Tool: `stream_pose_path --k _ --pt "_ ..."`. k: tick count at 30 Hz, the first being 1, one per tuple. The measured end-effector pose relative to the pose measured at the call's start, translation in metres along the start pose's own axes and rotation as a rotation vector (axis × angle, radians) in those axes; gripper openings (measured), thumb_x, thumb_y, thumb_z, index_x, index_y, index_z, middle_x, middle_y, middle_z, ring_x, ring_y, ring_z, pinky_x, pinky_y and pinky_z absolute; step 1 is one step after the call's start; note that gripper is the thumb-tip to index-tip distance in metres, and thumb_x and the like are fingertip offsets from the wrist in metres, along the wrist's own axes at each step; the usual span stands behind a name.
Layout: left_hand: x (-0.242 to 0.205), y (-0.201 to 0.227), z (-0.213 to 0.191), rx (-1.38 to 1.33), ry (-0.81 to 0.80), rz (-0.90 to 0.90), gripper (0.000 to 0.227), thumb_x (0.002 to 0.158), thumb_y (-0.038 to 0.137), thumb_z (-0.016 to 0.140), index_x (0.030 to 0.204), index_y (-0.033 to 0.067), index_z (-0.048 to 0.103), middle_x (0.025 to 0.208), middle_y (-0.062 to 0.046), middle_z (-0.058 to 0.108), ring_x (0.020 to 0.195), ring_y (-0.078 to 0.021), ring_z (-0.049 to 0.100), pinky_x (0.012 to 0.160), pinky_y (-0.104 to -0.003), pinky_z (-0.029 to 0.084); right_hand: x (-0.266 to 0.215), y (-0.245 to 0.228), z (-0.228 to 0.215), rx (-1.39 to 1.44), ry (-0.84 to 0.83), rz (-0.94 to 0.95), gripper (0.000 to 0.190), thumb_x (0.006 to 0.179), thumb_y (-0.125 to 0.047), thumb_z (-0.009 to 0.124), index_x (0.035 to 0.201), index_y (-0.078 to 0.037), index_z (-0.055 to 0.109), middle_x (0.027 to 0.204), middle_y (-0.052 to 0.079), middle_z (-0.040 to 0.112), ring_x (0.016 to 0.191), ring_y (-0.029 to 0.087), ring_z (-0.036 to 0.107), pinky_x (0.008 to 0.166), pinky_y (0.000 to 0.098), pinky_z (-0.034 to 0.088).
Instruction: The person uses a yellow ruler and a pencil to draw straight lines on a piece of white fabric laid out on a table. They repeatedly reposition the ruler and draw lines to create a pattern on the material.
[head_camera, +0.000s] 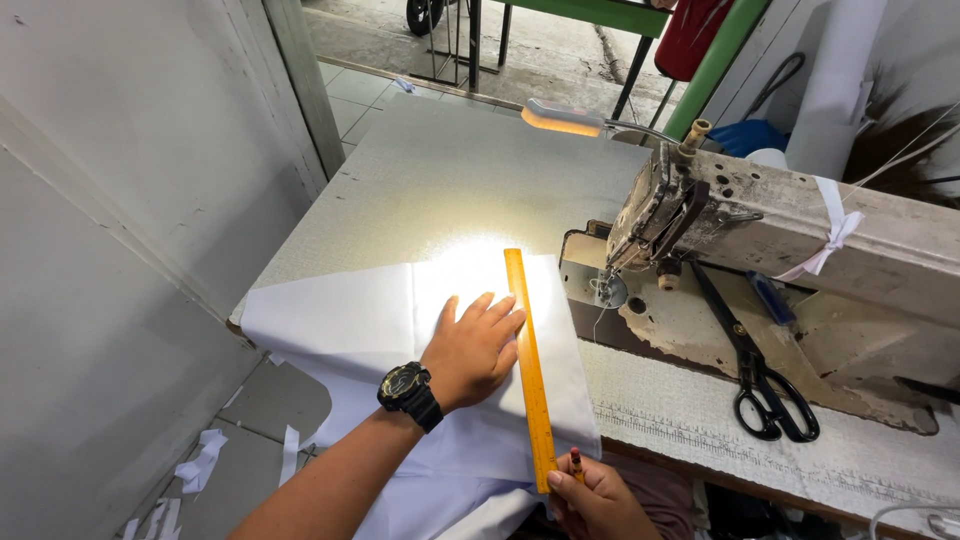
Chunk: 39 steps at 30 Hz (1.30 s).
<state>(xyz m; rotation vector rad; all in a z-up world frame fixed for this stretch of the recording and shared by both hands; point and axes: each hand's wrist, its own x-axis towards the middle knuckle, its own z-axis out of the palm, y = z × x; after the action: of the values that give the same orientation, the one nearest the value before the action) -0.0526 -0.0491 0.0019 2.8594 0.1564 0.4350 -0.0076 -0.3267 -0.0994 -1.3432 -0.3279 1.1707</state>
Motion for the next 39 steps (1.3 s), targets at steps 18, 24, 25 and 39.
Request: stream_pose_path --k 18,24,25,39 --pt "0.003 -0.005 0.003 -0.027 -0.012 -0.003 0.044 0.092 0.020 0.043 0.135 0.0180 0.054 0.149 -0.005 0.054 0.138 -0.0333 0.043 0.104 -0.065 0.028 -0.002 0.003 0.005 0.139 0.113 -0.006 0.017 0.099 -0.010 0.064 0.088 0.001 0.056 0.057 0.021 0.054 0.038 0.023 0.044 0.034 0.0320 0.034" --pt "0.002 -0.004 0.003 -0.028 0.021 0.014 0.041 0.090 0.019 0.042 0.128 0.0166 0.057 0.144 -0.006 0.057 0.134 -0.0329 0.046 0.101 -0.062 0.031 -0.001 0.003 0.005 0.124 0.080 0.010 0.019 0.099 -0.012 0.064 0.089 0.002 0.058 0.058 0.021 0.054 0.038 0.023 0.041 0.036 0.0318 0.033" --pt "0.002 -0.003 0.002 -0.016 0.022 0.003 0.040 0.093 0.025 0.042 0.130 0.0170 0.057 0.145 -0.006 0.056 0.136 -0.0331 0.046 0.103 -0.064 0.030 -0.001 0.003 0.005 0.108 0.079 0.009 0.019 0.099 -0.013 0.064 0.089 0.002 0.058 0.058 0.021 0.054 0.038 0.023 0.042 0.036 0.0319 0.033" --pt "0.001 -0.002 0.003 0.024 0.020 -0.002 0.046 0.099 0.048 0.047 0.132 0.0191 0.060 0.148 -0.005 0.055 0.140 -0.0321 0.044 0.105 -0.065 0.030 -0.003 0.000 0.003 0.105 0.097 0.021 0.020 0.099 -0.013 0.065 0.087 0.001 0.056 0.058 0.020 0.053 0.039 0.023 0.044 0.036 0.0324 0.035"
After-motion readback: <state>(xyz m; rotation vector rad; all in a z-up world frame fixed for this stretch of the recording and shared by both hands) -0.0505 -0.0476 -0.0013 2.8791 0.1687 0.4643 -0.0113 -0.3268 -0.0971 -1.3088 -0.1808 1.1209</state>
